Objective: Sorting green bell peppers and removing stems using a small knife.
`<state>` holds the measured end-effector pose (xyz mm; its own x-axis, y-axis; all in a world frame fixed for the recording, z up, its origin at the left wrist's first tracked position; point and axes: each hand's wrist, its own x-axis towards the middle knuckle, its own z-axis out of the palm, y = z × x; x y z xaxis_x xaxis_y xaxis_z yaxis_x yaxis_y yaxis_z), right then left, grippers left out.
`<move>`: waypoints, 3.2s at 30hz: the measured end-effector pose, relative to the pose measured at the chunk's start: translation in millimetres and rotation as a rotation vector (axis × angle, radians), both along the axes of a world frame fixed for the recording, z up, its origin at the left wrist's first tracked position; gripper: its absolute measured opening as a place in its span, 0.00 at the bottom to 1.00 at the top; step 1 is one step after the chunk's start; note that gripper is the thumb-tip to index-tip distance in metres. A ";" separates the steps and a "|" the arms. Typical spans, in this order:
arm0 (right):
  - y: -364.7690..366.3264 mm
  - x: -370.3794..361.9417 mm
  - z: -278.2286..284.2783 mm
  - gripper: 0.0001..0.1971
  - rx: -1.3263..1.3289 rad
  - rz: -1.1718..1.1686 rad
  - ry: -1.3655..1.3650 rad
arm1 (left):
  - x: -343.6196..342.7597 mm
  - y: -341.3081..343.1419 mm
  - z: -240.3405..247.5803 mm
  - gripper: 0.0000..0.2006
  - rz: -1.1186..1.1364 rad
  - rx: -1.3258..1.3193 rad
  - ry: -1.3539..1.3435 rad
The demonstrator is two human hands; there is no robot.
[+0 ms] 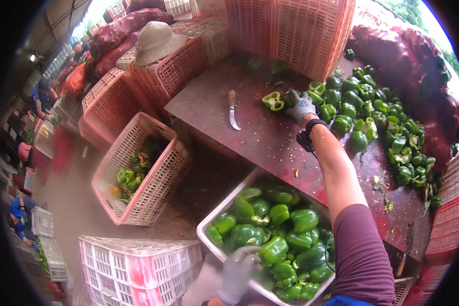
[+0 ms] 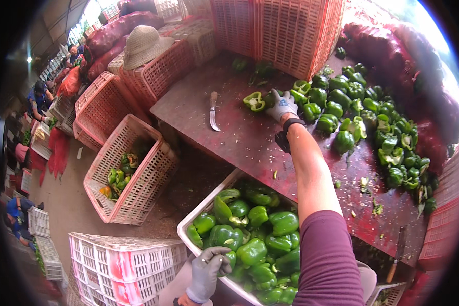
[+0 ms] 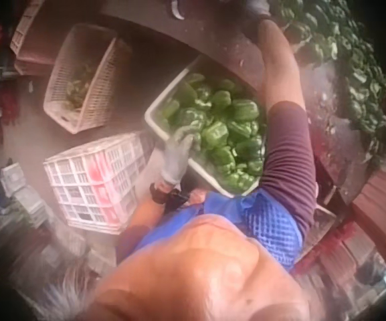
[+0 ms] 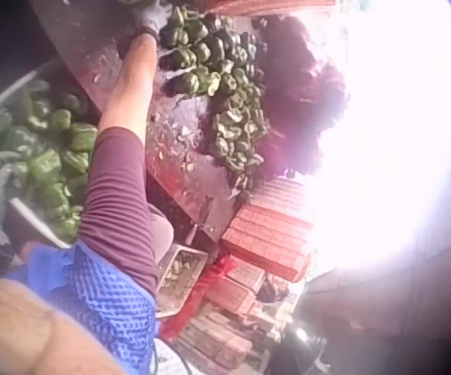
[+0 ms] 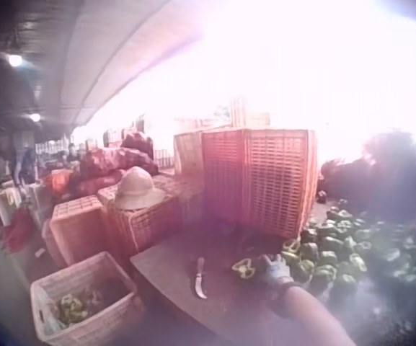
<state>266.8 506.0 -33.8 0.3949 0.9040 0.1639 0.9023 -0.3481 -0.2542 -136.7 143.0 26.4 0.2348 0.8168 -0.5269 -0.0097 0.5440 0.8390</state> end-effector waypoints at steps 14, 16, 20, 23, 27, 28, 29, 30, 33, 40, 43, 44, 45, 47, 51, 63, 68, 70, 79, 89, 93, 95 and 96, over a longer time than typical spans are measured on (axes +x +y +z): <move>-243.5 -59.1 36.5 0.22 0.321 0.658 0.595 | 24.2 -6.2 -13.8 0.35 -0.063 0.194 -0.302; -299.7 -126.7 58.4 0.18 0.366 0.657 0.225 | 32.9 -3.8 -25.8 0.39 -0.022 0.122 -0.429; -367.4 -194.7 30.6 0.23 0.292 0.499 1.735 | 50.9 1.9 -16.5 0.27 0.104 0.006 -0.773; -391.9 -208.0 60.8 0.30 0.312 0.293 1.174 | 39.8 3.5 -21.5 0.22 0.211 -0.012 -0.895; -397.5 -211.1 129.8 0.38 0.390 0.469 0.300 | 41.5 4.0 -26.7 0.34 0.133 0.320 -0.478; -395.9 -210.5 129.1 0.37 0.261 0.522 0.032 | 46.9 0.9 -28.8 0.34 0.107 0.427 -0.313; -393.3 -209.9 126.3 0.36 0.126 0.570 -0.234 | 50.4 -0.6 -30.9 0.35 0.092 0.402 -0.257; -388.6 -204.7 114.9 0.34 0.165 0.562 -0.325 | 56.9 -3.1 -29.7 0.36 0.067 0.376 -0.206; -381.3 -188.9 78.8 0.32 0.181 0.549 -0.261 | 68.6 -6.1 -34.6 0.35 0.059 0.432 -0.069; -370.7 -176.9 88.3 0.26 -0.081 0.428 0.421 | 55.8 4.8 -54.3 0.34 -0.033 0.521 0.113; -378.2 -151.1 68.8 0.21 -0.170 0.355 0.741 | 58.5 2.4 -53.4 0.31 -0.140 0.452 0.137; -383.0 -145.9 59.6 0.20 -0.165 0.306 1.084 | 60.7 2.5 -61.1 0.31 -0.150 0.433 0.022; -386.9 -148.7 57.9 0.19 -0.177 0.287 1.276 | 56.3 3.4 -68.5 0.31 -0.147 0.431 -0.020; -396.8 -153.2 59.4 0.16 -0.194 0.202 1.649 | 49.0 4.4 -79.9 0.30 -0.144 0.431 -0.110; -431.8 -122.7 74.3 0.16 0.048 0.172 1.733 | 40.4 3.5 -34.1 0.30 -0.156 0.637 0.100; -599.9 -12.1 184.6 0.17 0.655 -0.001 1.086 | -38.9 74.1 -73.2 0.34 -0.314 1.189 1.392; -752.4 74.9 159.0 0.16 0.788 -0.473 0.657 | -56.5 99.9 -129.6 0.27 -0.473 1.084 1.179; -837.0 98.0 145.3 0.16 0.797 -0.690 0.439 | -79.2 123.2 -141.8 0.25 -0.484 1.052 1.122; -1061.8 104.5 49.9 0.18 0.291 -1.410 -0.073 | -80.0 150.1 -205.4 0.26 -0.564 0.865 1.266; -855.0 29.3 -8.0 0.20 0.109 -0.679 0.266 | -76.2 108.5 -130.5 0.29 -0.635 0.823 1.375; -854.3 39.0 20.1 0.21 0.022 -0.621 0.189 | -109.2 98.2 -165.4 0.29 -0.687 0.787 1.295; -882.4 53.6 30.0 0.21 -0.007 -0.658 0.195 | -128.7 112.1 -176.8 0.29 -0.727 0.858 1.291; -903.8 57.4 29.9 0.21 -0.024 -0.700 0.217 | -128.6 119.2 -178.1 0.28 -0.749 0.882 1.284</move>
